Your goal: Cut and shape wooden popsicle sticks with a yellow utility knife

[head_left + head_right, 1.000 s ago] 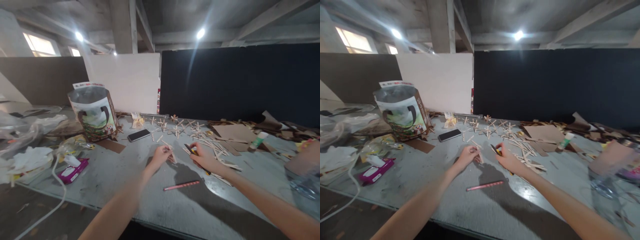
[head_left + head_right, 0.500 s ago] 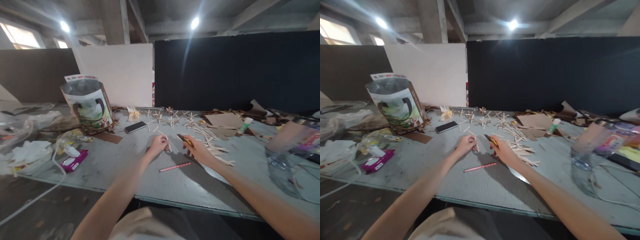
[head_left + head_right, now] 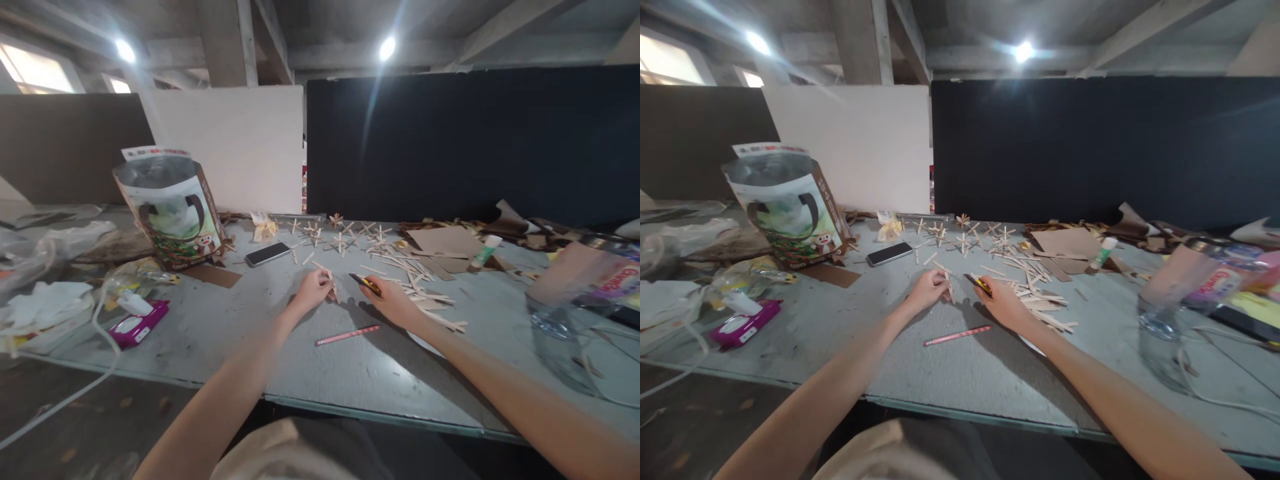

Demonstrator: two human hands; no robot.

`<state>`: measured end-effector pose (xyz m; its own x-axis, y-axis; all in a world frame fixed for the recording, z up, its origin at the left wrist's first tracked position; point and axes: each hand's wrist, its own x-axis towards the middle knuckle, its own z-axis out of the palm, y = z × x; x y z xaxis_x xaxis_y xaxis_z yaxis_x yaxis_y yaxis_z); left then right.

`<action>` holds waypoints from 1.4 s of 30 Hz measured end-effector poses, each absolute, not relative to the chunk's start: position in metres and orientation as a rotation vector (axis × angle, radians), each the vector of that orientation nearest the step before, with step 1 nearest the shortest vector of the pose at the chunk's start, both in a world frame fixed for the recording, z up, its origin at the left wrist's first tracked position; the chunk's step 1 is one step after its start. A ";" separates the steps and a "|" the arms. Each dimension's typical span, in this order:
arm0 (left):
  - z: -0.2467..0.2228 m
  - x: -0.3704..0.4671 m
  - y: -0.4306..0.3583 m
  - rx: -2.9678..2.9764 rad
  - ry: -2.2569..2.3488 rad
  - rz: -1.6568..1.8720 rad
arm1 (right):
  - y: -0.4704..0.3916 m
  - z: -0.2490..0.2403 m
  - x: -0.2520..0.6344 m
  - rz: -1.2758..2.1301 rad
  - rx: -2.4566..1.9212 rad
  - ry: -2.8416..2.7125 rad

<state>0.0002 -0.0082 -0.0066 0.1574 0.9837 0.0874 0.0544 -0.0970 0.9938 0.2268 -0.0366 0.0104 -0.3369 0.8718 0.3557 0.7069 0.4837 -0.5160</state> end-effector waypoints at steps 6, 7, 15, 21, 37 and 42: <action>-0.008 -0.002 -0.007 1.401 1.097 1.145 | -0.044 0.010 0.223 0.379 -1.297 -2.065; -0.009 -0.002 -0.007 1.399 1.099 1.151 | -0.046 0.010 0.222 0.385 -1.294 -2.066; -0.011 0.000 -0.006 1.366 1.077 1.141 | -0.054 0.014 0.221 0.431 -1.154 -2.066; -0.008 0.000 -0.008 1.415 1.043 1.132 | -0.066 0.023 0.220 0.490 -1.108 -2.064; 0.004 0.001 -0.015 1.421 1.041 1.166 | -0.066 0.015 0.219 0.369 -1.192 -2.162; 0.004 0.003 -0.014 1.391 1.039 1.191 | -0.066 0.009 0.217 0.406 -1.132 -2.183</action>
